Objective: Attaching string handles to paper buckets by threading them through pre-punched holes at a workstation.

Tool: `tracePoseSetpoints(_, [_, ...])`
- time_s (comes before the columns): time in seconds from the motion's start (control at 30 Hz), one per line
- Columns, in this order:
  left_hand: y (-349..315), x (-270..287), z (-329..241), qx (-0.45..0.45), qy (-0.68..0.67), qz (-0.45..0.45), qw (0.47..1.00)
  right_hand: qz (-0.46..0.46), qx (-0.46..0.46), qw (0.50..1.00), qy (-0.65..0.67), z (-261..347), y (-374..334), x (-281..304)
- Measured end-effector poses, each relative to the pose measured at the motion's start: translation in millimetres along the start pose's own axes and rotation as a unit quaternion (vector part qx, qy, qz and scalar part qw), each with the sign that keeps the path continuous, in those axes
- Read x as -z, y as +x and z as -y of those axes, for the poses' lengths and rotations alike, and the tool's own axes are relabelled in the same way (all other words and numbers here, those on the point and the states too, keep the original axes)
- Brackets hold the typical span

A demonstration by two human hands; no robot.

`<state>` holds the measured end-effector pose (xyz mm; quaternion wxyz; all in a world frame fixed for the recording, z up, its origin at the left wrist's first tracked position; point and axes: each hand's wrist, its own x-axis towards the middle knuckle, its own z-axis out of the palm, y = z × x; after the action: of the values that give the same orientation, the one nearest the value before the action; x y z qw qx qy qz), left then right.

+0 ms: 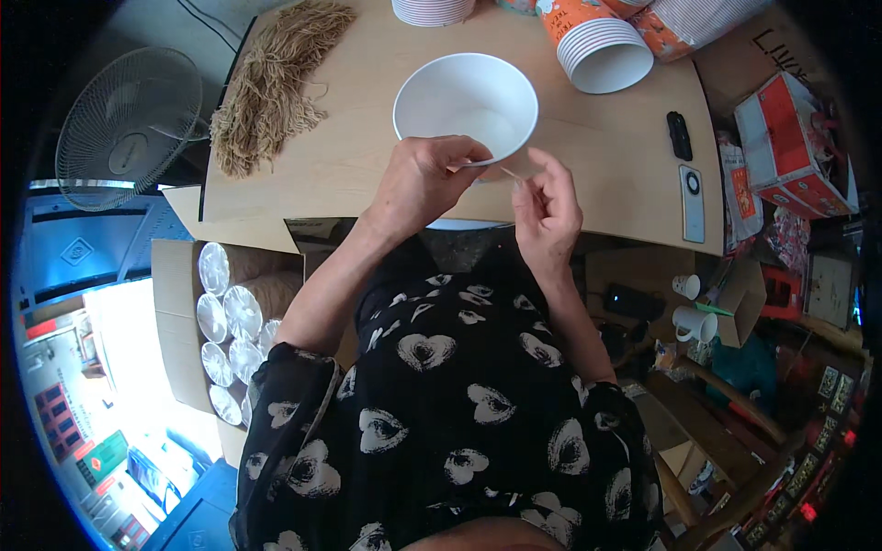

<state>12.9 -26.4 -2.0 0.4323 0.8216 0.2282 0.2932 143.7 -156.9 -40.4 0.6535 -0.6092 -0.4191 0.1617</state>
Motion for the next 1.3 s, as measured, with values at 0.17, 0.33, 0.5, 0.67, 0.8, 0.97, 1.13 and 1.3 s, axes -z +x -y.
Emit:
tracePoseSetpoints(0.17, [-3.6, -6.5, -0.2, -0.004, 0.020, -0.003, 1.000, 0.102, 0.028, 0.991, -0.087, -0.3, 12.4, 7.3])
tracePoseSetpoints(0.33, [-6.9, -9.4, 7.5, 0.012, -0.025, 0.025, 0.999, 0.137, 0.004, 0.989, -0.062, -10.4, 13.8, 12.6])
tracePoseSetpoints(0.5, [-7.0, -9.8, 10.6, 0.011, -0.078, 0.013, 0.997, 0.186, -0.030, 0.981, -0.050, -0.9, 24.0, 17.9])
tracePoseSetpoints(0.67, [-0.2, -4.1, 4.1, 0.014, -0.054, 0.034, 0.998, 0.208, -0.054, 0.976, -0.044, 1.2, 29.0, 22.7])
tracePoseSetpoints(0.8, [1.7, -1.9, 8.8, 0.021, -0.067, 0.010, 0.997, 0.219, -0.075, 0.971, -0.061, 5.3, 33.2, 22.3])
tracePoseSetpoints(0.97, [4.0, -0.8, 0.8, 0.046, -0.038, 0.034, 0.998, 0.207, -0.087, 0.972, -0.071, 4.3, 34.2, 21.0])
tracePoseSetpoints(1.13, [9.5, -4.0, 3.1, 0.082, -0.005, 0.047, 0.995, 0.203, -0.082, 0.974, -0.066, 3.0, 33.1, 20.1])
tracePoseSetpoints(1.3, [17.2, -0.7, 7.3, 0.136, -0.011, 0.076, 0.988, 0.212, -0.088, 0.972, -0.058, 4.7, 32.6, 18.8])
